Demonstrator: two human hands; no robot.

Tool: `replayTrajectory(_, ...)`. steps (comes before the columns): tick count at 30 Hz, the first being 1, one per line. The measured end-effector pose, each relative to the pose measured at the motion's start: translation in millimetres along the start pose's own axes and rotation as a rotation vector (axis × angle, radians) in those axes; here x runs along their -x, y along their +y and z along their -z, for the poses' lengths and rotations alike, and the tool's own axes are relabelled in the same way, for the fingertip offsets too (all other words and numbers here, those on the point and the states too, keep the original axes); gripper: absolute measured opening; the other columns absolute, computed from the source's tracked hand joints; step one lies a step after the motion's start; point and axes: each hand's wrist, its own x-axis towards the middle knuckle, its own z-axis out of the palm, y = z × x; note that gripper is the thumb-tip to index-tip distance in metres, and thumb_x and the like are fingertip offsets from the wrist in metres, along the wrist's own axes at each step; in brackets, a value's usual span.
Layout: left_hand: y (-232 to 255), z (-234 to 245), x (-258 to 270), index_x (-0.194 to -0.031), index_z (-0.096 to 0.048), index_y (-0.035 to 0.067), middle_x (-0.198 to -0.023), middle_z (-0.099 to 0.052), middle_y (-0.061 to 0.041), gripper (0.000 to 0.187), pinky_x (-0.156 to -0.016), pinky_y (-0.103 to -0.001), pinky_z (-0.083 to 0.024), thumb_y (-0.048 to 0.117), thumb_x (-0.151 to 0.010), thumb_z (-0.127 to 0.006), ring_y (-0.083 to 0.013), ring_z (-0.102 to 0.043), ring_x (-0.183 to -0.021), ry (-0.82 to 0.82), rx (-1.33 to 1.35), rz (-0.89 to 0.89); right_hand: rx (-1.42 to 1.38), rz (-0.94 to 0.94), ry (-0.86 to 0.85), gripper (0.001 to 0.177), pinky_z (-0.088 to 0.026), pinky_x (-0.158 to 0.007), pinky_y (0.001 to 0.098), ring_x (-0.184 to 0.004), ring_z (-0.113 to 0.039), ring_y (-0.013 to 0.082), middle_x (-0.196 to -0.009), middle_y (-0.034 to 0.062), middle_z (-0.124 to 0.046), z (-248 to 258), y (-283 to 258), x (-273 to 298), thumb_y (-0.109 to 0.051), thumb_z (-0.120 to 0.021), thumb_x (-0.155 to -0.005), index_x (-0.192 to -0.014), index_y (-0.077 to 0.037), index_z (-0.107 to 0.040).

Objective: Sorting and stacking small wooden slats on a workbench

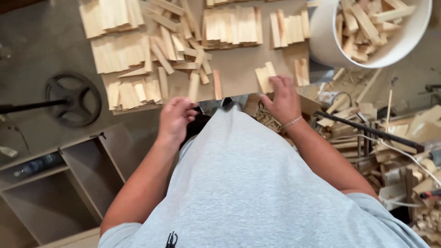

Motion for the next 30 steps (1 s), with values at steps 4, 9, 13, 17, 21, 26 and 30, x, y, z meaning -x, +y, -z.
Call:
replayTrajectory(4, -7.0, -77.2, 5.6, -0.102, -0.066, 0.010, -0.089, -0.077, -0.015, 0.022, -0.051, -0.022, -0.057, 0.022, -0.087, -0.076, -0.0147, -0.072, -0.062, -0.137, -0.215, 0.078, 0.006, -0.075, -0.024, 0.066, -0.058, -0.092, 0.0449, -0.113, -0.065, 0.0338, -0.127, 0.0094, -0.056, 0.1, -9.3, 7.0, -0.036, -0.087, -0.074, -0.133, -0.017, -0.062)
replayTrajectory(9, -20.9, -127.6, -9.9, -0.097, -0.069, 0.003, -0.075, -0.076, -0.017, 0.025, -0.034, -0.024, -0.053, 0.023, -0.084, -0.073, -0.0183, -0.070, -0.046, -0.223, -0.512, 0.044, 0.066, 0.003, 0.064, 0.056, -0.059, -0.084, 0.0446, -0.105, -0.066, 0.0330, -0.119, 0.0075, -0.056, -4.1, -12.5, 12.6, -0.037, -0.087, -0.079, -0.128, -0.021, -0.068)
replayTrajectory(13, -7.4, -154.5, 5.9, -0.087, -0.071, 0.008, -0.065, -0.075, -0.013, 0.019, -0.030, -0.023, -0.050, 0.026, -0.083, -0.073, -0.0161, -0.069, -0.040, -0.165, -0.663, -0.038, 0.086, 0.045, 0.124, 0.052, -0.059, -0.080, 0.0430, -0.100, -0.067, 0.0309, -0.116, 0.0073, -0.056, -8.2, -10.7, 13.8, -0.038, -0.087, -0.079, -0.125, -0.021, -0.070)
replayTrajectory(17, -0.1, -164.6, 12.4, -0.090, -0.073, 0.012, -0.063, -0.073, -0.002, 0.024, -0.044, -0.020, -0.050, 0.035, -0.087, -0.067, -0.0096, -0.068, -0.045, -0.114, -0.911, -0.039, 0.076, 0.072, 0.170, 0.052, -0.059, -0.075, 0.0419, -0.095, -0.068, 0.0301, -0.113, 0.0071, -0.058, -11.7, -14.5, 12.7, -0.040, -0.088, -0.077, -0.124, -0.022, -0.071)
replayTrajectory(21, -18.2, -162.4, -8.3, -0.086, -0.076, 0.028, -0.065, -0.071, 0.012, 0.027, -0.070, -0.029, -0.055, 0.051, -0.087, -0.062, -0.0129, -0.075, -0.072, -0.074, -1.213, -0.059, 0.048, 0.087, 0.193, 0.057, -0.059, -0.072, 0.0429, -0.090, -0.068, 0.0305, -0.111, 0.0074, -0.058, -17.0, -16.7, 9.7, -0.041, -0.088, -0.075, -0.125, -0.022, -0.069)
replayTrajectory(26, -22.2, -160.2, -18.1, -0.083, -0.075, 0.028, -0.068, -0.073, 0.013, 0.028, -0.075, -0.033, -0.058, 0.053, -0.086, -0.063, -0.0172, -0.076, -0.083, -0.088, -1.316, -0.122, 0.020, 0.082, 0.190, 0.056, -0.059, -0.071, 0.0446, -0.090, -0.067, 0.0314, -0.111, 0.0066, -0.056, -20.4, -19.5, 6.3, -0.041, -0.085, -0.078, -0.127, -0.024, -0.067)
replayTrajectory(30, 0.8, -169.1, 21.6, -0.100, -0.074, 0.018, -0.091, -0.079, -0.003, 0.032, -0.084, -0.047, -0.059, 0.045, -0.085, -0.067, -0.0342, -0.074, -0.099, -0.129, -1.377, -0.250, -0.009, 0.087, 0.137, 0.064, -0.060, -0.073, 0.0458, -0.092, -0.067, 0.0331, -0.113, 0.0065, -0.055, -20.6, -14.9, 6.9, -0.037, -0.087, -0.074, -0.132, -0.023, -0.064)
